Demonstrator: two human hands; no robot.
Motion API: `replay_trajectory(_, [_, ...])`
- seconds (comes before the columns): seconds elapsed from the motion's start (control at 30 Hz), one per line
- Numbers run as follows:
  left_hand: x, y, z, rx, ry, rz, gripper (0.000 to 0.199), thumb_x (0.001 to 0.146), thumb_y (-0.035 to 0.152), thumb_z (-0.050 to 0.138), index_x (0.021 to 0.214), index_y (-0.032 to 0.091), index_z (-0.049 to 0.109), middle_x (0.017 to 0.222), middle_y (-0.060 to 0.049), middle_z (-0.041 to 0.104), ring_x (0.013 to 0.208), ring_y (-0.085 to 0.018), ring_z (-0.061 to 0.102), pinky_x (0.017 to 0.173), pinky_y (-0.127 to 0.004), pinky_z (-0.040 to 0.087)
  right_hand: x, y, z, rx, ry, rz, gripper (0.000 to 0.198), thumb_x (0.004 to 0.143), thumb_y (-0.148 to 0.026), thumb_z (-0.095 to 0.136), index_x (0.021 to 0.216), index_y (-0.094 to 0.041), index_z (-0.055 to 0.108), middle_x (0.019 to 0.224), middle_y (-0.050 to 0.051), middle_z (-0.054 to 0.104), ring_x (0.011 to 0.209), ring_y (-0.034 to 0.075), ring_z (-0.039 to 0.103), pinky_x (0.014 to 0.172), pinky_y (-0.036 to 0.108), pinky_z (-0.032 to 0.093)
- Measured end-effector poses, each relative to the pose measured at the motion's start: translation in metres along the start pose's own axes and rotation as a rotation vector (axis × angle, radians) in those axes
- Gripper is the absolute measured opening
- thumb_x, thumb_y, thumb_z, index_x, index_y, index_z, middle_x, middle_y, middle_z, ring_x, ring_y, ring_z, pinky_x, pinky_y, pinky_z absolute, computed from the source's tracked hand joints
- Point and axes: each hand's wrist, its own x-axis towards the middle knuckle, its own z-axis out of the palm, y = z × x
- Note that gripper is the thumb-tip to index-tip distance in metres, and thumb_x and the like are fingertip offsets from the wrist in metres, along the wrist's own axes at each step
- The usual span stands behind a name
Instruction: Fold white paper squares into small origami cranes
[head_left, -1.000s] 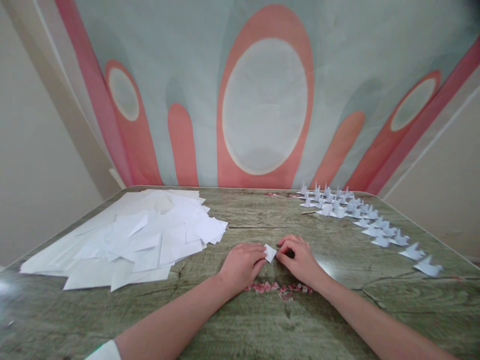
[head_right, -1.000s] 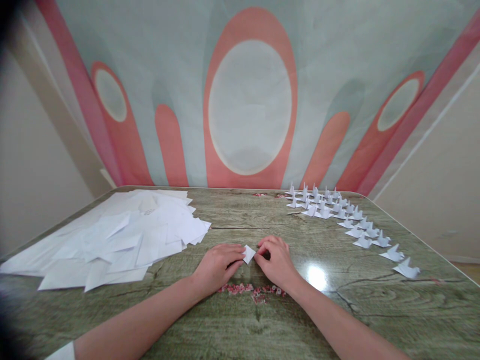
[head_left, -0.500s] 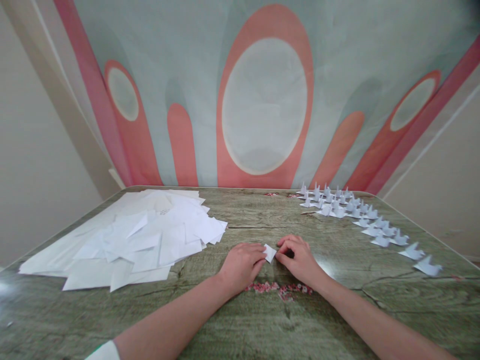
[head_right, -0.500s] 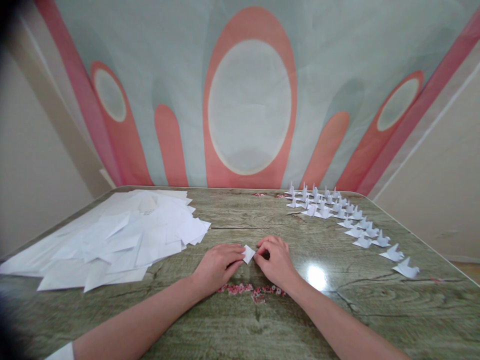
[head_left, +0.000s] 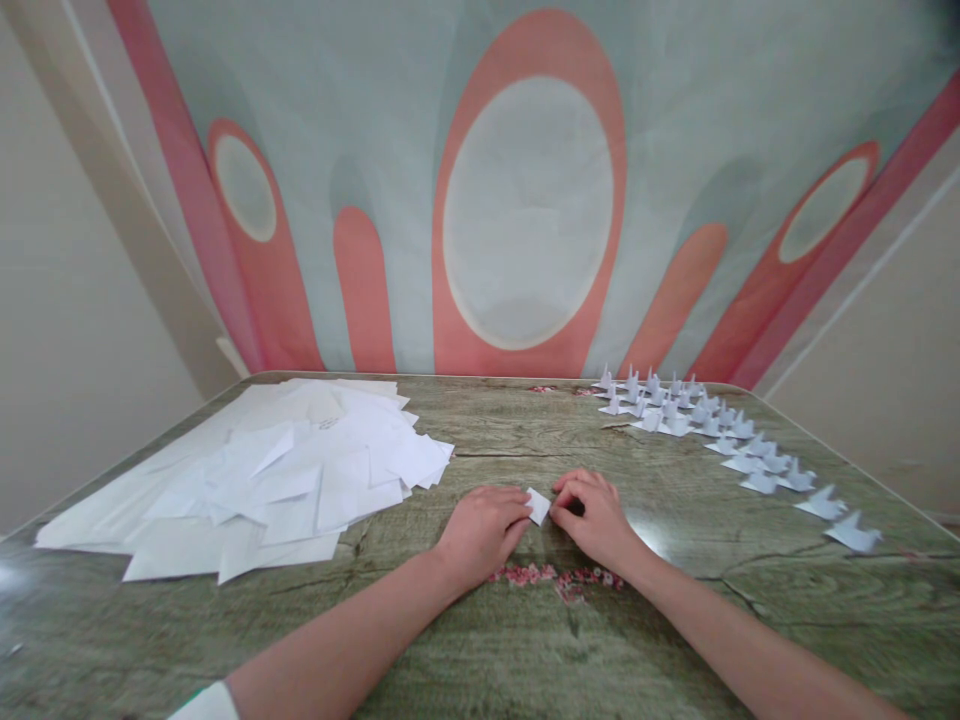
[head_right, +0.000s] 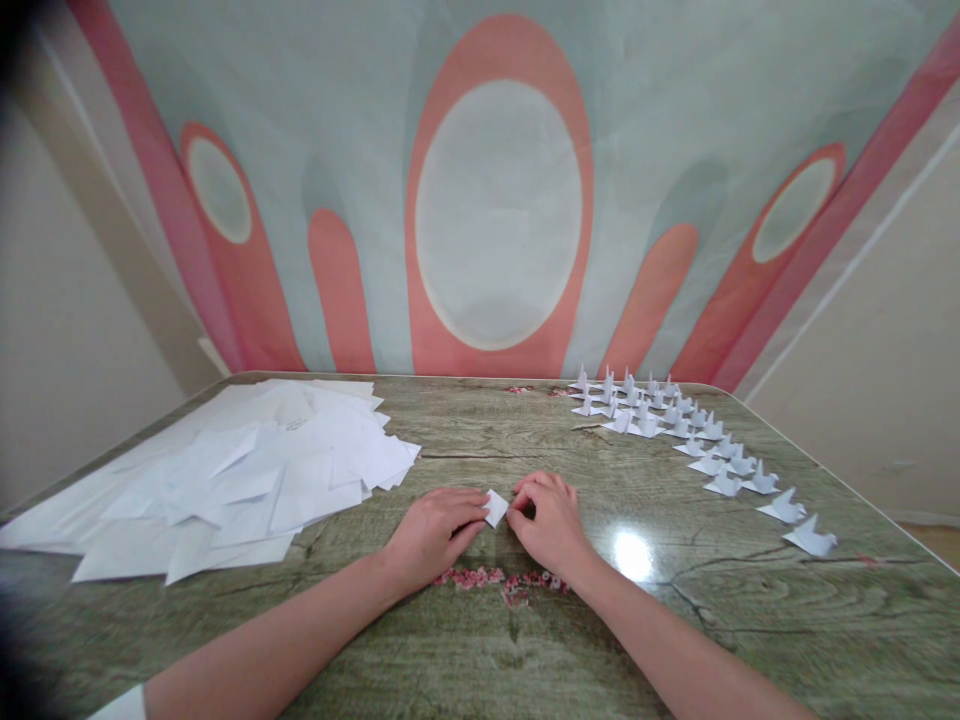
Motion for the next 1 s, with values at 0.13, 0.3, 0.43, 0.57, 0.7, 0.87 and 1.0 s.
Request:
replay_trajectory(0.13, [0.0, 0.001, -0.001, -0.009, 0.005, -0.007, 0.022, 0.084, 0.021, 0.049, 0.101, 0.021, 0.063, 0.108, -0.003, 0.065, 0.102, -0.017, 0.057, 0.093, -0.033, 0.041, 0.0, -0.003, -0.002, -0.006, -0.01, 0.004, 0.01, 0.067, -0.02, 0.059, 0.057, -0.021, 0.06, 0.087, 0.001, 0.061, 0.09, 0.02, 0.05, 0.08, 0.036, 0.028])
replay_trajectory(0.3, [0.0, 0.001, -0.001, -0.014, 0.008, -0.017, 0.022, 0.084, 0.02, 0.05, 0.102, 0.022, 0.062, 0.107, -0.002, 0.065, 0.102, -0.016, 0.057, 0.094, -0.031, 0.041, -0.002, -0.006, -0.004, -0.012, -0.031, -0.008, 0.009, 0.068, -0.02, 0.057, 0.059, -0.021, 0.059, 0.087, 0.001, 0.061, 0.089, 0.02, 0.05, 0.082, 0.036, 0.028])
replay_trajectory(0.43, [0.0, 0.002, 0.0, -0.006, 0.003, -0.024, 0.023, 0.084, 0.021, 0.05, 0.103, 0.022, 0.062, 0.108, -0.002, 0.065, 0.103, -0.016, 0.056, 0.094, -0.031, 0.04, -0.007, -0.008, -0.004, -0.038, -0.043, -0.045, 0.008, 0.065, -0.022, 0.06, 0.073, -0.021, 0.058, 0.091, 0.002, 0.059, 0.091, 0.021, 0.049, 0.082, 0.036, 0.03])
replay_trajectory(0.57, [0.0, 0.003, -0.001, -0.006, 0.0, -0.028, 0.023, 0.083, 0.02, 0.051, 0.104, 0.022, 0.061, 0.107, -0.001, 0.065, 0.103, -0.016, 0.056, 0.094, -0.031, 0.04, -0.011, -0.009, -0.002, -0.067, -0.051, -0.082, 0.035, 0.063, -0.024, 0.061, 0.097, -0.022, 0.052, 0.101, 0.004, 0.056, 0.098, 0.022, 0.047, 0.086, 0.036, 0.031])
replay_trajectory(0.7, [0.0, 0.003, -0.002, -0.007, -0.004, -0.028, 0.023, 0.083, 0.02, 0.052, 0.104, 0.022, 0.061, 0.108, -0.002, 0.065, 0.103, -0.016, 0.057, 0.094, -0.031, 0.04, -0.011, -0.009, -0.002, -0.1, -0.069, -0.086, 0.038, 0.066, -0.025, 0.061, 0.102, -0.022, 0.05, 0.109, 0.006, 0.053, 0.105, 0.023, 0.044, 0.09, 0.037, 0.03])
replay_trajectory(0.87, [0.001, 0.004, -0.004, -0.006, -0.004, -0.021, 0.023, 0.083, 0.02, 0.052, 0.103, 0.022, 0.061, 0.107, -0.002, 0.065, 0.102, -0.017, 0.057, 0.093, -0.032, 0.041, -0.011, -0.01, -0.002, -0.104, -0.093, -0.088, 0.042, 0.066, -0.025, 0.06, 0.107, -0.022, 0.05, 0.114, 0.006, 0.05, 0.11, 0.023, 0.042, 0.093, 0.037, 0.028])
replay_trajectory(1.0, [0.001, 0.004, -0.003, -0.006, 0.007, -0.014, 0.023, 0.083, 0.02, 0.052, 0.103, 0.022, 0.061, 0.106, -0.002, 0.066, 0.102, -0.017, 0.058, 0.093, -0.032, 0.041, -0.012, -0.01, -0.002, -0.112, -0.105, -0.081, 0.042, 0.066, -0.024, 0.06, 0.107, -0.023, 0.05, 0.116, 0.006, 0.049, 0.111, 0.023, 0.041, 0.094, 0.037, 0.027])
